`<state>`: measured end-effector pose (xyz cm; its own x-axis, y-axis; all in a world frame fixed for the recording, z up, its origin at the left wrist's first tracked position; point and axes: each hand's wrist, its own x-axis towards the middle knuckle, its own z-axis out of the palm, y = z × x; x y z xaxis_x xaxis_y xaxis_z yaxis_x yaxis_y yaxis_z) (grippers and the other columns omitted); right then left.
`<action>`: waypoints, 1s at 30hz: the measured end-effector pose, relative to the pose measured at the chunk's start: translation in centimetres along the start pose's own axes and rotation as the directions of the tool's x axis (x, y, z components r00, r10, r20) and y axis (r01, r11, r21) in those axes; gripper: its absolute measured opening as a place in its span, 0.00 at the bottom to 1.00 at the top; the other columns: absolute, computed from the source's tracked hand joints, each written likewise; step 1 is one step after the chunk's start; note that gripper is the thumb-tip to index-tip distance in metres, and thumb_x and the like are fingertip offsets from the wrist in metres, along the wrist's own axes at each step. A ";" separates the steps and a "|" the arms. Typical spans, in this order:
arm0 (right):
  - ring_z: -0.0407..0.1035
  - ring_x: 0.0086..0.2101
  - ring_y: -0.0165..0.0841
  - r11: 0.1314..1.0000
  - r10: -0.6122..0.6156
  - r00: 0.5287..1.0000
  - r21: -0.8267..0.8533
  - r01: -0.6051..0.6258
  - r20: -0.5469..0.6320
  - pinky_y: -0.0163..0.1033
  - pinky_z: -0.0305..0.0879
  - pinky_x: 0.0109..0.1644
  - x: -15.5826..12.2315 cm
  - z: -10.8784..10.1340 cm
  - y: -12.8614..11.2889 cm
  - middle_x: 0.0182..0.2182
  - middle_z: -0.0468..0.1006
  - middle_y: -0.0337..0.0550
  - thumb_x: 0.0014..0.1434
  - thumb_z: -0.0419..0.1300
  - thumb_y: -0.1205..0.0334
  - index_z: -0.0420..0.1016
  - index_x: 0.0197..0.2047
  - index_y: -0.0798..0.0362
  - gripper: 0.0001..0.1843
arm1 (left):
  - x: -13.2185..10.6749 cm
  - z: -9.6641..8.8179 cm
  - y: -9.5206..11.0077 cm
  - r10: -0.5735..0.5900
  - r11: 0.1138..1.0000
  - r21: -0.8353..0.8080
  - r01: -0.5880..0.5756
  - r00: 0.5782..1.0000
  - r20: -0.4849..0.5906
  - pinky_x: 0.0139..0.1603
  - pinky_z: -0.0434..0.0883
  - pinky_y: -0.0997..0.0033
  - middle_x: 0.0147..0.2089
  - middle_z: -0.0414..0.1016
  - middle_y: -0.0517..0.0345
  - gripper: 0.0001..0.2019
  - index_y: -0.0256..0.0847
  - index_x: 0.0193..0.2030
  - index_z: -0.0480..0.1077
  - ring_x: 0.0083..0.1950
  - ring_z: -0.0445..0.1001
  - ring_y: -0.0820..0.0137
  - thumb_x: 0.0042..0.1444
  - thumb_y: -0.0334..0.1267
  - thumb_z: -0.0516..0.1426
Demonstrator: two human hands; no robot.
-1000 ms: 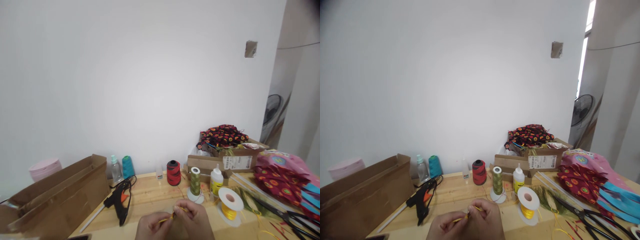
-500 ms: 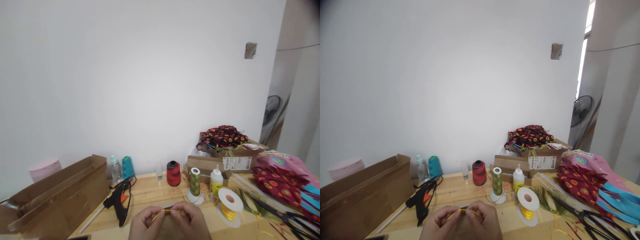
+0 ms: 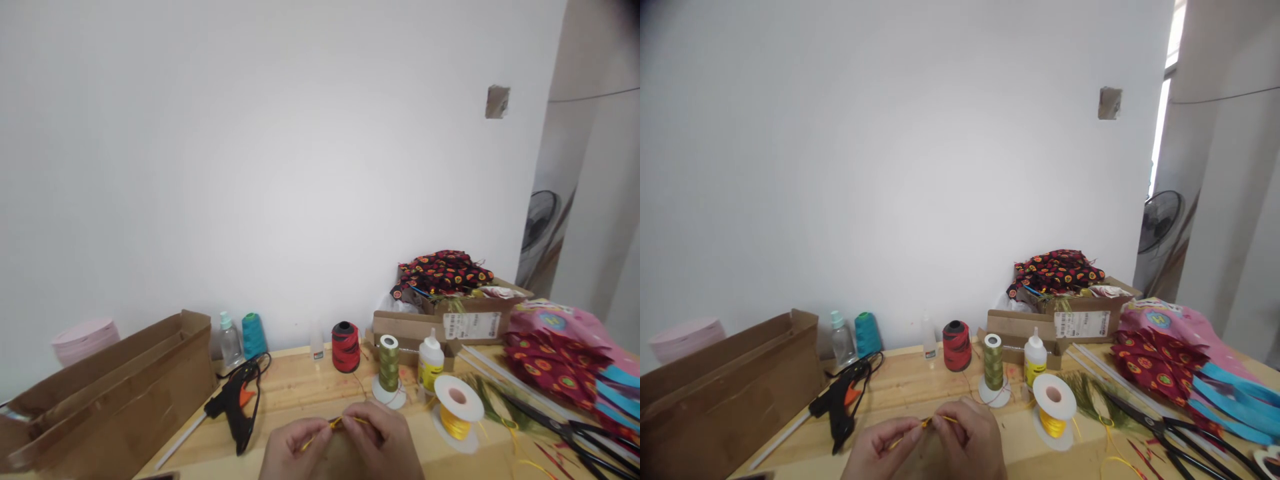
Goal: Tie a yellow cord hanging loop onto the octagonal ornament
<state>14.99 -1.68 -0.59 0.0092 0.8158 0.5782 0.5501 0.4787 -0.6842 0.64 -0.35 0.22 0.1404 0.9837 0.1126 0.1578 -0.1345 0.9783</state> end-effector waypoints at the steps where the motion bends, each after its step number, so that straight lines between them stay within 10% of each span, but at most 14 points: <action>1: 0.61 0.19 0.28 1.000 -0.021 1.000 -0.024 0.020 -0.020 0.31 0.55 0.24 0.0 0.0 0.1 0.16 0.67 0.37 0.50 0.51 0.61 0.71 0.23 0.53 0.11 | 0.0 -0.1 -0.1 -0.007 1.000 0.004 0.007 1.000 0.029 0.30 0.67 0.74 0.25 0.77 0.54 0.11 0.36 0.22 0.73 0.30 0.71 0.66 0.38 0.43 0.57; 9: 0.63 0.20 0.27 0.995 -0.094 0.994 0.032 0.096 -0.055 0.30 0.56 0.24 -0.2 0.5 0.6 0.18 0.70 0.38 0.50 0.51 0.64 0.70 0.25 0.53 0.08 | 0.5 -0.1 -1.9 -0.080 0.974 -0.198 0.107 0.987 0.142 0.29 0.64 0.76 0.22 0.75 0.55 0.11 0.33 0.22 0.72 0.27 0.69 0.72 0.38 0.42 0.58; 30: 0.65 0.20 0.27 0.997 -0.050 0.998 0.059 0.053 -0.050 0.29 0.57 0.24 0.3 -0.2 -0.1 0.16 0.72 0.39 0.50 0.51 0.63 0.70 0.20 0.55 0.12 | 0.5 -0.4 -0.6 -0.044 0.999 0.026 0.040 0.982 0.182 0.29 0.64 0.76 0.23 0.77 0.55 0.12 0.36 0.26 0.75 0.28 0.70 0.68 0.40 0.42 0.56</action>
<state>15.10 -1.53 -0.26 0.0233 0.7739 0.6329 0.4996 0.5394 -0.6778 0.23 0.27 -0.24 0.3086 0.9505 0.0355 0.1887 -0.0978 0.9772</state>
